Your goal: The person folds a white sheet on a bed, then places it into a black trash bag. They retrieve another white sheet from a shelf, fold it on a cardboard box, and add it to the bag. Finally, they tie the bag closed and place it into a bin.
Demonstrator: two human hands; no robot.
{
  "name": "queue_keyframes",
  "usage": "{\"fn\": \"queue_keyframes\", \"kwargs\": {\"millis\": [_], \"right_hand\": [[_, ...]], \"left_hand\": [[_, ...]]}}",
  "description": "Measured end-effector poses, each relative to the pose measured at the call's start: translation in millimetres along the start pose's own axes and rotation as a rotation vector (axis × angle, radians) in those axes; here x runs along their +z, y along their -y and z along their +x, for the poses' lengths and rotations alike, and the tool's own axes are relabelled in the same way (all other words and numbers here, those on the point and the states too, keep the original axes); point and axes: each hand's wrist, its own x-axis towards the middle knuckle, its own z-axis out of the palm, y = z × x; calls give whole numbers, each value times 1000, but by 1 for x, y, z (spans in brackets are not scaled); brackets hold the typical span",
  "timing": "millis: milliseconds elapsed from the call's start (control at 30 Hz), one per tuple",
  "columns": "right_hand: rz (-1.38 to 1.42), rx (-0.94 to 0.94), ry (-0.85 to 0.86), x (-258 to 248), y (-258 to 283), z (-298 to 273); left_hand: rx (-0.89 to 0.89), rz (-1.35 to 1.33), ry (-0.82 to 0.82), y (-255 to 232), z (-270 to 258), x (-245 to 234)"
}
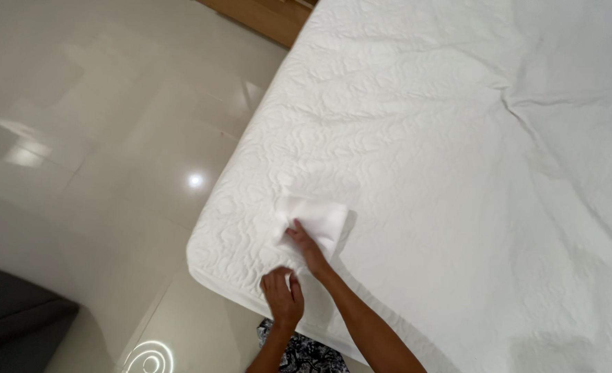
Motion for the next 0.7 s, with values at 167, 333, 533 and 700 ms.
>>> {"fn": "queue_keyframes", "kwargs": {"millis": [167,333,533,700], "right_hand": [[526,46,21,-19,5,8],[-731,19,-457,-23,69,20],[-1254,73,-134,-44,126,63],[-888,451,105,-57,136,85]], "left_hand": [[229,-129,-40,-33,70,15],[59,252,147,-6,95,16],[-54,383,182,-10,75,-12],[-145,170,264,-4,82,-44]]}}
